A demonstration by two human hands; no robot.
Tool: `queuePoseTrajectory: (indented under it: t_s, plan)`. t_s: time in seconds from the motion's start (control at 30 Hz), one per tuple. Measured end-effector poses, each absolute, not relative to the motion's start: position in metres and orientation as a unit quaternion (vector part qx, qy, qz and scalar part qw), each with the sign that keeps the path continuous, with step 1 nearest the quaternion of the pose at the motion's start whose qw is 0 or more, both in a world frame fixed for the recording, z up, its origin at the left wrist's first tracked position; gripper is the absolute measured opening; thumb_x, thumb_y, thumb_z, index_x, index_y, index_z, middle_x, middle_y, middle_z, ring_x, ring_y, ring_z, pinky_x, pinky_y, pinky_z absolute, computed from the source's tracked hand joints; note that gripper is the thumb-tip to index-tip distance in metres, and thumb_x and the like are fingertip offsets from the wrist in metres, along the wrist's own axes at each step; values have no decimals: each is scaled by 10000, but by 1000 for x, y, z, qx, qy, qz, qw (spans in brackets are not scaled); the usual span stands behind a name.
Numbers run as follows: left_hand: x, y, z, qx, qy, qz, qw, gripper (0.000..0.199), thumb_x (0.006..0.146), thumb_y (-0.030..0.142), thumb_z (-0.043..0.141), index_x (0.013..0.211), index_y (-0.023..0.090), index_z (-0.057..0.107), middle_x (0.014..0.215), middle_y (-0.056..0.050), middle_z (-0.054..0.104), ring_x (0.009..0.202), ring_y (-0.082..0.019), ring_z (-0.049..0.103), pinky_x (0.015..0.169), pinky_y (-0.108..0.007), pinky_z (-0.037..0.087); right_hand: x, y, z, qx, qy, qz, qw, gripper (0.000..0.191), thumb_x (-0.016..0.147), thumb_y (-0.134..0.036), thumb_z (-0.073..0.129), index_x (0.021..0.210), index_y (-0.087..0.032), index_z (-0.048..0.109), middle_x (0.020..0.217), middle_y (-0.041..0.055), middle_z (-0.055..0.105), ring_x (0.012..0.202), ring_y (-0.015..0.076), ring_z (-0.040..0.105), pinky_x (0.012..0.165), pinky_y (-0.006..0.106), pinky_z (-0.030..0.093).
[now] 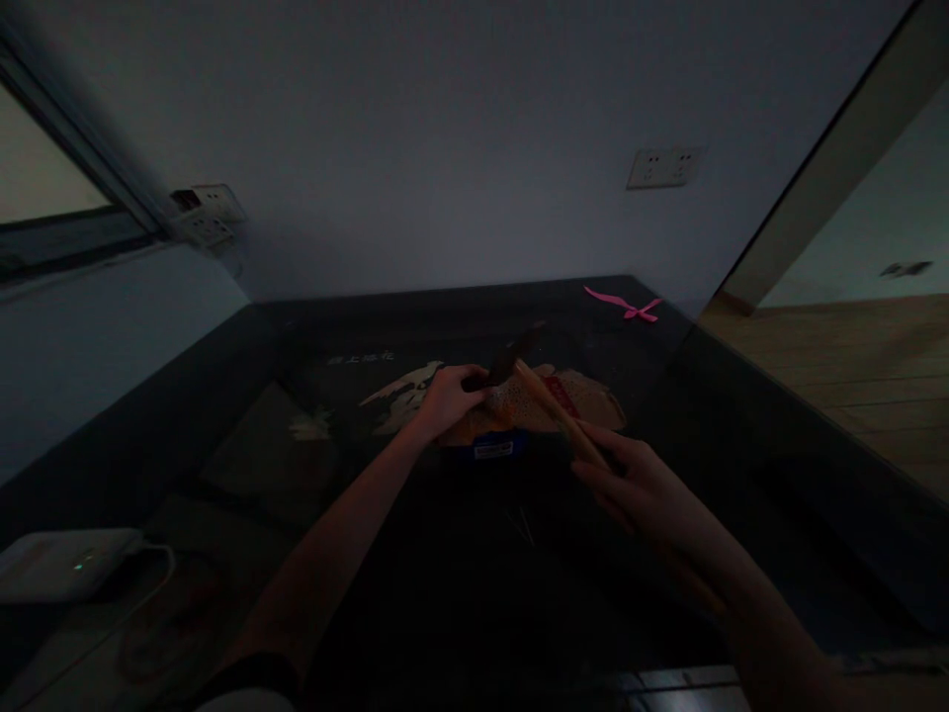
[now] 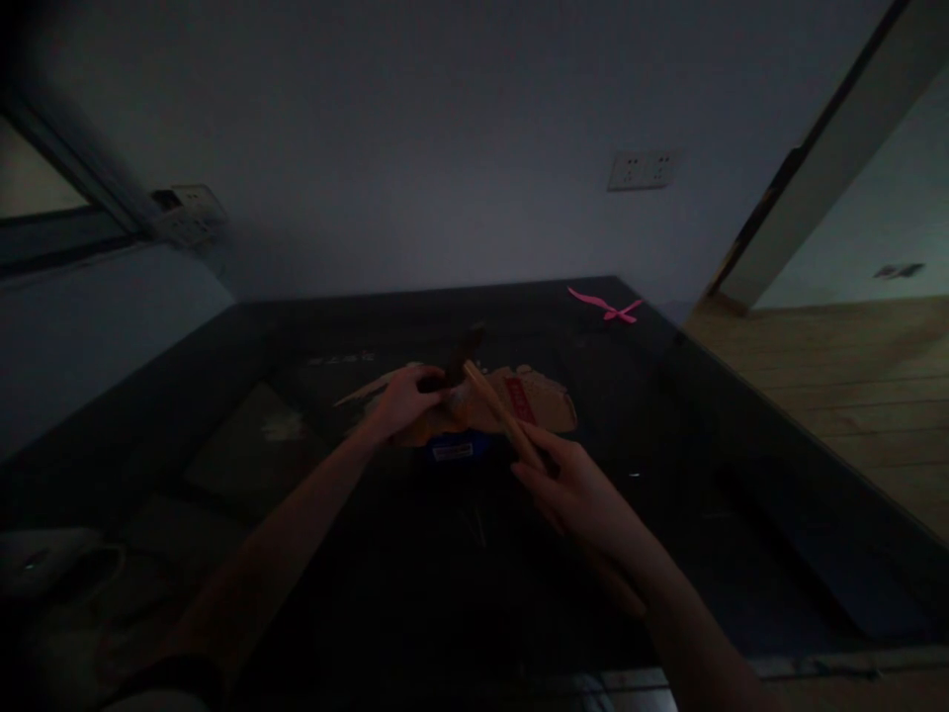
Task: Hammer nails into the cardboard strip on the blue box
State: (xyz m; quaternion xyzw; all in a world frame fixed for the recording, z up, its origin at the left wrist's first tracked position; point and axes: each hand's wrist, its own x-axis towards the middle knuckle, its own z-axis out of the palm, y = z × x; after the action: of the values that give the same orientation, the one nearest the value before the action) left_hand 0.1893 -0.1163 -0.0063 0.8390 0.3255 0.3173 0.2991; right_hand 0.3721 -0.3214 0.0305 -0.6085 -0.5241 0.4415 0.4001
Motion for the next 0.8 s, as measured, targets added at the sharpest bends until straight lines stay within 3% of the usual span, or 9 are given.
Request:
queuePoseTrajectory:
  t_s: [0.17,0.23,0.3,0.37,0.47,0.53,0.67,0.8]
  plan:
    - [181,-132,23,882,236,379,153,416,737,246,692,1129,170,574,1115,-84,637,1046,-208,594,908,-354,474,382,-333,19,-607,-458,428,488,594,816,-383,622,1351,-187,455,528,-82,443,369,56,374,310,148,310]
    - [174,-149,43,894,199,392,84,356,783,293,660,1111,185,574,1142,-86,621,1087,-212,567,944,-374,445,386,-337,13,-602,-426,422,526,605,796,-391,651,1340,-198,470,542,-81,447,367,49,368,306,142,303]
    - [168,-172,58,909,162,378,69,225,827,308,617,1018,193,594,1055,-59,649,1012,-186,592,897,-336,456,388,-338,9,-600,-392,422,555,618,769,-395,680,1323,-198,491,549,-81,441,367,45,372,303,137,301]
    - [166,-196,62,950,99,281,96,135,860,285,579,962,197,595,956,-22,667,912,-147,613,824,-276,461,389,-338,8,-600,-365,426,570,629,743,-392,705,1308,-195,509,550,-81,436,366,45,382,299,136,305]
    - [167,-225,43,993,9,87,82,101,860,261,581,932,193,592,912,-12,667,815,-143,612,708,-264,440,390,-338,7,-597,-353,433,576,641,727,-384,717,1304,-194,515,549,-81,443,348,39,362,283,136,289]
    - [168,-235,20,999,1,22,50,106,845,259,600,917,182,585,903,-24,660,806,-157,602,670,-283,422,390,-338,7,-595,-359,437,572,637,737,-382,708,1309,-188,508,542,-81,446,341,37,351,280,136,279]
    - [168,-238,-18,1000,11,2,6,27,867,210,559,873,184,562,880,-22,638,797,-152,578,651,-293,393,388,-339,6,-604,-366,440,555,621,747,-383,702,1300,-177,508,563,-71,469,365,42,378,303,140,307]
    - [168,-238,-27,1000,4,16,-24,49,866,134,541,835,173,540,823,-9,623,751,-141,560,643,-289,373,385,-339,11,-608,-376,443,541,608,754,-399,689,1290,-168,518,565,-70,456,371,41,365,299,139,293]
